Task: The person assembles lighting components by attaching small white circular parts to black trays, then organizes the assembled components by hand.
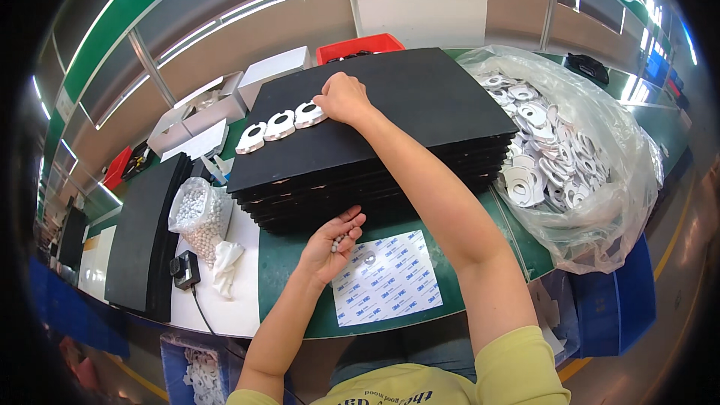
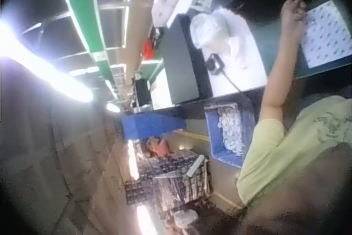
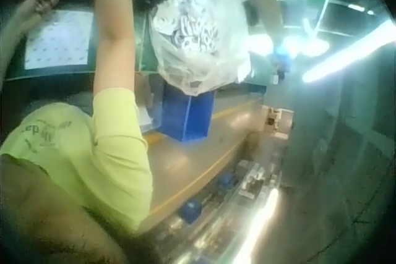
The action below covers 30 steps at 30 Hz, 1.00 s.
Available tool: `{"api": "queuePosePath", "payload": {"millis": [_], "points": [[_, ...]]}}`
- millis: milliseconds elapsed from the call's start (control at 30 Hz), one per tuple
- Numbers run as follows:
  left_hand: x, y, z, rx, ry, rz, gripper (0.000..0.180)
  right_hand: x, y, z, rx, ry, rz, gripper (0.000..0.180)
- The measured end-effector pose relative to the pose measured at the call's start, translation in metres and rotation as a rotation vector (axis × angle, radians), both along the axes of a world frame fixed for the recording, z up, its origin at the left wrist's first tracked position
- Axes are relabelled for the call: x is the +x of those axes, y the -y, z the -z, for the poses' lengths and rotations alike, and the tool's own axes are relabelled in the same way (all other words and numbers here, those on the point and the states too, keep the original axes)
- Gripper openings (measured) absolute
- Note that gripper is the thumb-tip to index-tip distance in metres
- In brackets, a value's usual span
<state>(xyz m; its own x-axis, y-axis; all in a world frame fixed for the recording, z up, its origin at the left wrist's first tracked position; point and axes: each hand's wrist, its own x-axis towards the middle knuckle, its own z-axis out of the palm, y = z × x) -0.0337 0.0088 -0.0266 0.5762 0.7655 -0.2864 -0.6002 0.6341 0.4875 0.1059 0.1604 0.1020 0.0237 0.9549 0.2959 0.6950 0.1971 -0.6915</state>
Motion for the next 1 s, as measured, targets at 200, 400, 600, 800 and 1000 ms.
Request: {"api": "queuePosePath", "payload": {"millis": [200,400,600,800,1000], "points": [[-0.019,-0.001,-0.007,-0.013,-0.019,-0.004,0.035,-0.061,0.017,-0.007,0.437,0.214,-0.219,0.021],[-0.03,0.002,-0.008,0.026,-0.018,0.022,0.031,-0.123,0.007,0.007,0.424,0.274,-0.414,0.033],[-0.026,0.006,-0.011,0.035,-0.007,0.033,0.03,-0.119,0.0,0.013,0.165,0.253,-0.357,0.034],[0.003,0.009,-0.005,0.026,-0.093,-0.019,0.027,-0.072,0.041,0.011,0.778,0.115,-0.267,0.033],[0.033,0.013,0.005,0.014,-0.001,0.005,0.029,0.058,0.158,-0.001,1.195,0.053,-0.1,0.026]]}}
